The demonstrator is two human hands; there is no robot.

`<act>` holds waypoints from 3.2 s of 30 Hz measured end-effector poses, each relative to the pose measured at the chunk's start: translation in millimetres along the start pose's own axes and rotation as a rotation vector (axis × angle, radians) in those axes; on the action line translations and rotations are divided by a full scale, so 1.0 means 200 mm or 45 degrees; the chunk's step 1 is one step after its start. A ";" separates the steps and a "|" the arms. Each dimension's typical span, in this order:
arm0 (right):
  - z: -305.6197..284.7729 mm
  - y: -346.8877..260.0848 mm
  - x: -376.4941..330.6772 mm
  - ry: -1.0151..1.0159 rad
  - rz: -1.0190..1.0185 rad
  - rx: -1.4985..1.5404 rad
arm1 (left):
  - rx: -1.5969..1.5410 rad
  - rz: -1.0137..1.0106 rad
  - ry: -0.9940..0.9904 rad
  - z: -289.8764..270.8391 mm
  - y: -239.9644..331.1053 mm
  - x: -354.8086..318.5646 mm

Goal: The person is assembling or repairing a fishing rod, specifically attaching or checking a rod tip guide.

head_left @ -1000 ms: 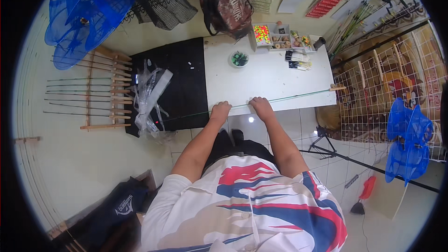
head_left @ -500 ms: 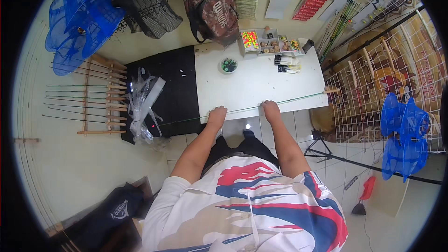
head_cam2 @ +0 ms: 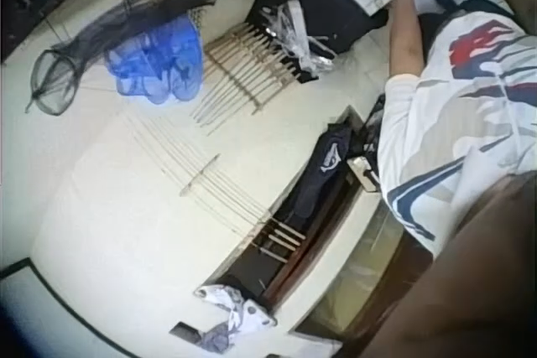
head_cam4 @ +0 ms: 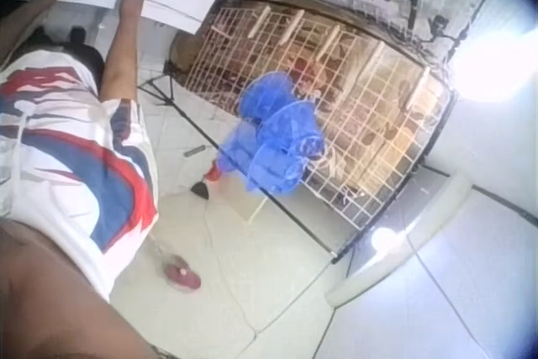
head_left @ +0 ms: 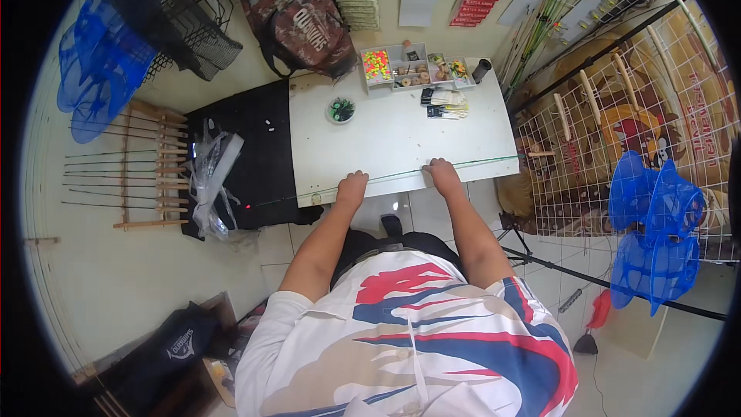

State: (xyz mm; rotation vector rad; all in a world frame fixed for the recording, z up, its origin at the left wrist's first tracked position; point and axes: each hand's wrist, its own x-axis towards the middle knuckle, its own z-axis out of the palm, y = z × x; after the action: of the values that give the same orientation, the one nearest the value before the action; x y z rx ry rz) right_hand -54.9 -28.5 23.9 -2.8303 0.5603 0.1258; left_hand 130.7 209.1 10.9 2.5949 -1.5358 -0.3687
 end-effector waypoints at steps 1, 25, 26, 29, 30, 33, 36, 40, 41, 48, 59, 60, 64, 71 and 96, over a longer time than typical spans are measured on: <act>0.00 0.03 -0.01 0.017 -0.001 -0.016 | 0.005 0.005 -0.004 0.00 0.02 0.01; 0.01 0.10 -0.06 0.251 0.046 0.093 | 0.008 -0.002 0.221 0.10 0.24 0.13; 0.02 0.10 -0.04 0.254 0.030 0.092 | 0.009 0.017 0.235 0.10 0.26 0.13; 0.04 0.07 0.00 0.214 -0.025 0.068 | 0.022 0.017 0.218 0.07 0.32 0.15; 0.04 0.06 0.01 0.177 -0.051 0.044 | 0.033 0.010 0.188 0.07 0.33 0.15; 0.06 0.03 0.04 0.149 -0.090 -0.033 | 0.004 0.009 0.223 0.07 0.34 0.16; 0.08 0.03 0.03 0.200 -0.139 -0.008 | 0.036 -0.020 0.168 0.09 0.33 0.16; 0.08 0.04 0.03 0.189 -0.111 0.004 | -0.070 -0.043 0.272 0.12 0.26 0.09; 0.08 0.05 0.02 0.162 -0.090 -0.001 | -0.047 -0.077 0.225 0.12 0.25 0.08; 0.05 0.01 0.00 0.089 -0.035 0.064 | -0.029 -0.169 0.179 0.11 0.27 0.01; -0.07 -0.30 0.11 0.144 -0.228 0.330 | -0.099 -0.226 0.142 -0.03 0.20 -0.08; -0.07 -0.34 0.13 0.141 -0.241 0.329 | -0.114 -0.221 0.164 -0.04 0.17 -0.10; -0.03 -0.52 0.22 0.210 -0.302 0.415 | -0.191 -0.245 0.276 -0.06 0.04 -0.19; 0.04 -0.97 0.43 0.184 -0.408 0.432 | -0.273 -0.247 0.447 -0.14 -0.38 -0.40; 0.29 -2.51 0.91 0.177 -0.483 0.726 | -0.076 -1.125 1.060 -0.44 -1.95 -1.15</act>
State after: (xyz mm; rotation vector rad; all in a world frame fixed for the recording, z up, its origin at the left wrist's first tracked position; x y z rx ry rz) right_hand 303.9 370.2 59.7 -2.3351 0.0530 -0.2625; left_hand 379.3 596.4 49.4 2.6522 -0.1015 0.5504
